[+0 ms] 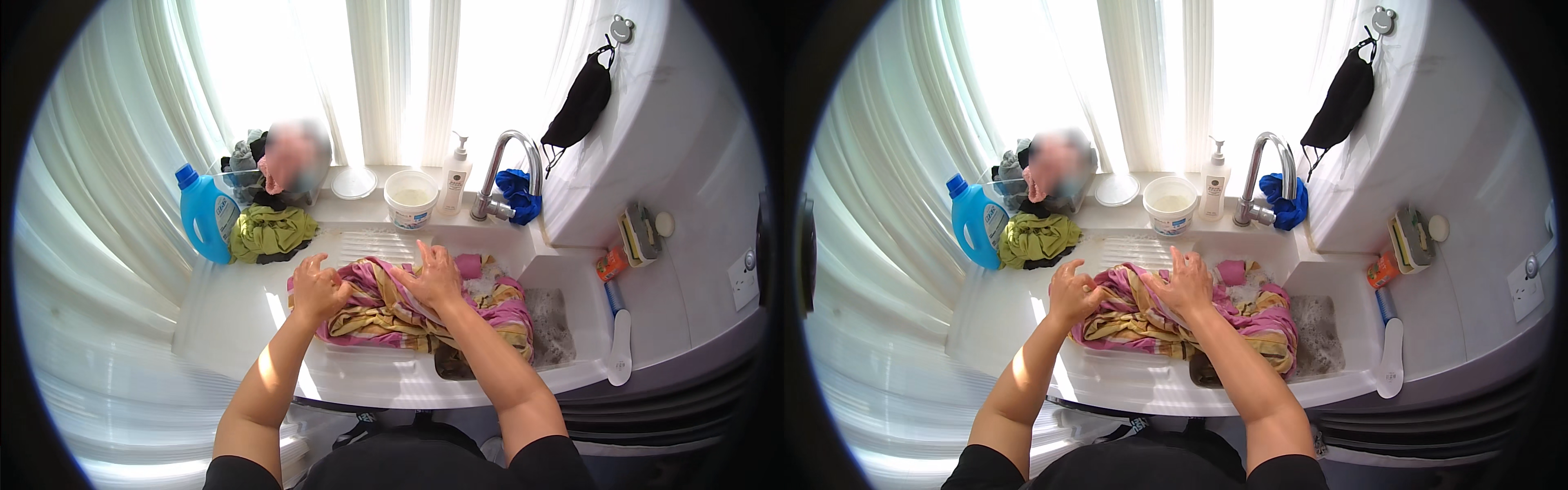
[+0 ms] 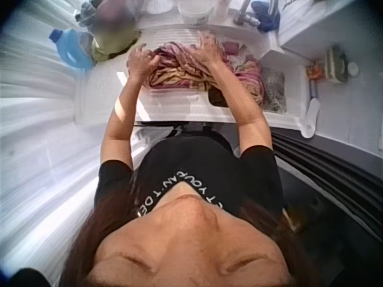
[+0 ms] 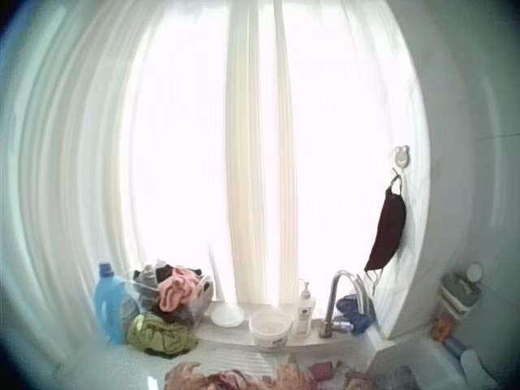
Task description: The person washes a pink and gold garment by hand in a sink. They rub the fabric against a plastic washboard insert, wring it out, and rinse it under running water from the faucet.
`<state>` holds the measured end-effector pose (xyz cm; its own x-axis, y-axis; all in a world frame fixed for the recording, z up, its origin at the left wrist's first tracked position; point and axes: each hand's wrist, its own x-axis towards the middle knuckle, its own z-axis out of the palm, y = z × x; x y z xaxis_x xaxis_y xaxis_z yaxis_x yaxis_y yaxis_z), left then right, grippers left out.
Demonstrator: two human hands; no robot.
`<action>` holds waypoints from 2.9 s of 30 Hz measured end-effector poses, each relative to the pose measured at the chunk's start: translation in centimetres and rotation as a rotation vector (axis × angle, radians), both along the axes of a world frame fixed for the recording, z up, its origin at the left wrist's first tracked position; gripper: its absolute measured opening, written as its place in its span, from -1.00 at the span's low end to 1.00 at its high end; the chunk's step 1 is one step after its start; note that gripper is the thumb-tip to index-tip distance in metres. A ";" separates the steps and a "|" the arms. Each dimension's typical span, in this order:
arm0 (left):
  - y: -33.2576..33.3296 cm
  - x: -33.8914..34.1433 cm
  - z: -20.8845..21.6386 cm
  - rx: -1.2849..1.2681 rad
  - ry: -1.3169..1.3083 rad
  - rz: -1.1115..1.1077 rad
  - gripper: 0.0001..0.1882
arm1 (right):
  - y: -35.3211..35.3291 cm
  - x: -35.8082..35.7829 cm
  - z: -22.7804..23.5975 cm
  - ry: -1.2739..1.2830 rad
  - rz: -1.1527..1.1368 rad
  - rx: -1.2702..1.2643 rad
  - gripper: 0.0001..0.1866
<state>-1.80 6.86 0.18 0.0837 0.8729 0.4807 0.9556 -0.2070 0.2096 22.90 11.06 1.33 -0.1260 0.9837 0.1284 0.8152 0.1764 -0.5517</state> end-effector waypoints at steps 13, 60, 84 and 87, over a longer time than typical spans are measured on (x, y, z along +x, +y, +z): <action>-5.4 2.6 -3.1 0.106 -0.190 -0.393 -0.78 | -10.6 -2.2 -5.4 -0.028 0.580 0.649 -0.72; -2.4 1.9 -3.0 -0.211 -0.052 -0.320 -0.66 | -3.6 -2.5 -1.4 -0.047 0.579 -0.094 -0.49; 4.6 -2.5 -1.7 -0.307 -1.009 -0.003 -0.67 | 3.5 3.1 -4.9 0.555 -0.117 -0.373 -0.68; 4.4 -0.4 3.9 -0.227 -1.263 -0.215 -0.73 | 3.2 0.2 0.1 0.931 0.089 -0.231 -0.82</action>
